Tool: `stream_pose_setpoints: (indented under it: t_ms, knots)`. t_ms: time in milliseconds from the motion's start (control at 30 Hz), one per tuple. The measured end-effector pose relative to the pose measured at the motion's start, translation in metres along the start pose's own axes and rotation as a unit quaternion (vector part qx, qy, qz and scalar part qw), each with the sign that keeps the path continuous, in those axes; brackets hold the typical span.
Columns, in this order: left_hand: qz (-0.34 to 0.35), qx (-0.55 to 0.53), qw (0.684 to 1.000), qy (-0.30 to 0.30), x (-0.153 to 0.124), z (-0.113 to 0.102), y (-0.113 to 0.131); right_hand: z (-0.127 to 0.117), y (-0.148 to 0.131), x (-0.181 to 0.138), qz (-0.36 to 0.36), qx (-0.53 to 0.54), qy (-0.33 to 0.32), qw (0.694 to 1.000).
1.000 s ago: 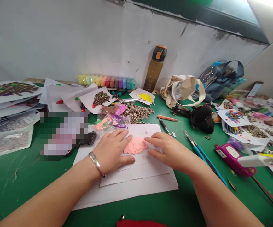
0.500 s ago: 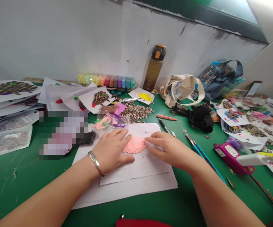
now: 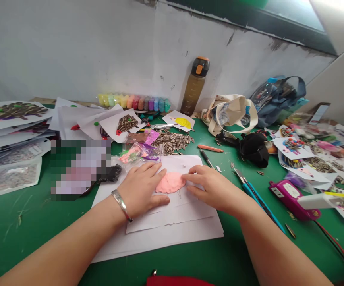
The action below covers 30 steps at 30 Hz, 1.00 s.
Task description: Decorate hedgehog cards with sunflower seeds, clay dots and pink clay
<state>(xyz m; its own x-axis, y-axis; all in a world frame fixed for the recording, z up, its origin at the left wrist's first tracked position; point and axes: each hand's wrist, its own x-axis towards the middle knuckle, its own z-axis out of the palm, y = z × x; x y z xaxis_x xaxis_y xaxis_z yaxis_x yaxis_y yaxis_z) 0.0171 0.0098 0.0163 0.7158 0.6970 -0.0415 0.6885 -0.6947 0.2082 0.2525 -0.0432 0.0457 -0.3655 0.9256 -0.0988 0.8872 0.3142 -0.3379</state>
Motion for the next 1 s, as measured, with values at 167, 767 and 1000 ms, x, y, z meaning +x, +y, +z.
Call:
stream_pose_setpoints:
  t_ms: [167, 767, 1000]
  knots:
    - [-0.001, 0.005, 1.0, -0.006, 0.001, -0.002, 0.001, 0.0, -0.002, 0.001, 0.004, -0.025, -0.011, 1.0]
    - [0.004, -0.009, 1.0, 0.006, 0.0, 0.0, 0.0, 0.007, -0.001, 0.001, -0.004, 0.031, 0.043, 0.999]
    - [-0.004, -0.005, 1.0, -0.016, 0.001, -0.004, 0.003, 0.002, -0.012, -0.005, -0.046, -0.004, 0.017, 0.999]
